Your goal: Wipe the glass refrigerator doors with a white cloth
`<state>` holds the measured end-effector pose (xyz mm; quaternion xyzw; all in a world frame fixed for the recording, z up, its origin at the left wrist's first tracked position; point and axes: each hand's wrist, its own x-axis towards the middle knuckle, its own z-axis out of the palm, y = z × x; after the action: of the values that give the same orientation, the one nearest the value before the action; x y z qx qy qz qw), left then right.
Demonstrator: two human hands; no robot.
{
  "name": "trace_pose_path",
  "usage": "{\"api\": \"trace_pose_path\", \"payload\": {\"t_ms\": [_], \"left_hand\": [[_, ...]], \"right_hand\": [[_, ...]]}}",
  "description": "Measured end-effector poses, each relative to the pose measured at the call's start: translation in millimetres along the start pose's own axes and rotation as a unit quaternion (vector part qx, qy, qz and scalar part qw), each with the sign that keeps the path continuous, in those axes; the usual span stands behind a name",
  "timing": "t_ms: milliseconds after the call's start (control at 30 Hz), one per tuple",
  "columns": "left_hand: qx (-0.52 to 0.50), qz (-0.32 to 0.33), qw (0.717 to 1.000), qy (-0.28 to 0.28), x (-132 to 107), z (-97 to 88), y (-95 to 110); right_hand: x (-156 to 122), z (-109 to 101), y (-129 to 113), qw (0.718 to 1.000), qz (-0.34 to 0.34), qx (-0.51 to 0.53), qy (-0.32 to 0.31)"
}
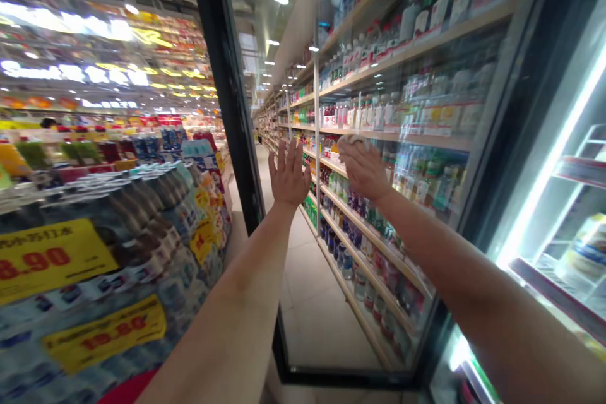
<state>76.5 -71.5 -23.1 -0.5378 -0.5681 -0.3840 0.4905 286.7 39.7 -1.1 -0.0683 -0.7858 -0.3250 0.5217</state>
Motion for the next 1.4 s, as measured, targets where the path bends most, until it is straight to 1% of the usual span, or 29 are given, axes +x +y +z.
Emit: {"api": "trace_pose_path", "payload": {"t_ms": [133, 233, 300, 400, 467, 567, 700, 800, 900, 967, 1033, 1133, 1200, 1267, 1333, 1400], "left_hand": [[-0.001, 0.003, 1.000, 0.003, 0.3, 3.8, -1.8], [-0.018, -0.007, 1.000, -0.003, 0.3, 5.8, -2.9], [-0.020, -0.009, 1.000, -0.002, 0.3, 6.4, -3.1], [-0.008, -0.007, 1.000, 0.006, 0.2, 6.5, -2.6], [-0.003, -0.006, 1.000, 0.008, 0.4, 6.0, -2.0], [-0.012, -0.011, 1.000, 0.000, 0.6, 4.6, -1.2], [-0.021, -0.020, 1.000, -0.005, 0.4, 3.7, -0.8], [-0.022, -0.020, 1.000, -0.001, -0.1, 4.0, -0.9], [-0.023, -0.016, 1.000, -0.001, -0.6, 3.2, -0.9], [-0.023, -0.015, 1.000, -0.003, -0.8, 2.0, -0.7], [-0.018, -0.010, 1.000, 0.001, -1.0, 0.5, -0.5], [-0.009, -0.001, 1.000, 0.008, -1.4, -1.2, -0.5], [-0.007, 0.000, 1.000, 0.005, -1.6, -1.9, -0.3], [-0.011, -0.003, 1.000, 0.000, -1.8, -2.3, 0.0], [-0.015, -0.006, 1.000, -0.001, -1.9, -2.5, 0.3], [-0.013, -0.005, 1.000, 0.001, -1.7, -2.4, 0.6]], "right_hand": [[-10.1, -27.3, 55.4, 0.992, 0.106, -0.036, 0.050], [-28.7, -45.9, 93.2, 0.978, 0.176, -0.058, 0.096], [-44.4, -55.2, 113.6, 0.965, 0.217, -0.068, 0.130], [-66.7, -62.4, 131.4, 0.944, 0.264, -0.079, 0.183], [-77.3, -62.5, 132.5, 0.934, 0.285, -0.076, 0.201], [-85.4, -56.8, 119.0, 0.939, 0.281, -0.060, 0.188], [-87.0, -42.3, 83.1, 0.963, 0.230, -0.044, 0.137], [-87.3, -30.0, 49.7, 0.984, 0.154, -0.039, 0.078], [-90.1, -16.4, 13.3, 0.998, 0.052, -0.028, 0.003], [-94.0, -6.3, -11.2, 0.999, -0.015, -0.016, -0.029], [-99.1, 3.9, -33.8, 0.996, -0.071, 0.004, -0.046], [-105.7, 15.9, -59.3, 0.987, -0.141, 0.040, -0.072], [-106.7, 19.5, -67.4, 0.980, -0.172, 0.061, -0.084], [-104.0, 19.3, -67.3, 0.975, -0.192, 0.076, -0.081], [-98.1, 15.8, -60.0, 0.975, -0.195, 0.080, -0.074], [-90.1, 10.2, -47.4, 0.980, -0.175, 0.069, -0.069]]}}
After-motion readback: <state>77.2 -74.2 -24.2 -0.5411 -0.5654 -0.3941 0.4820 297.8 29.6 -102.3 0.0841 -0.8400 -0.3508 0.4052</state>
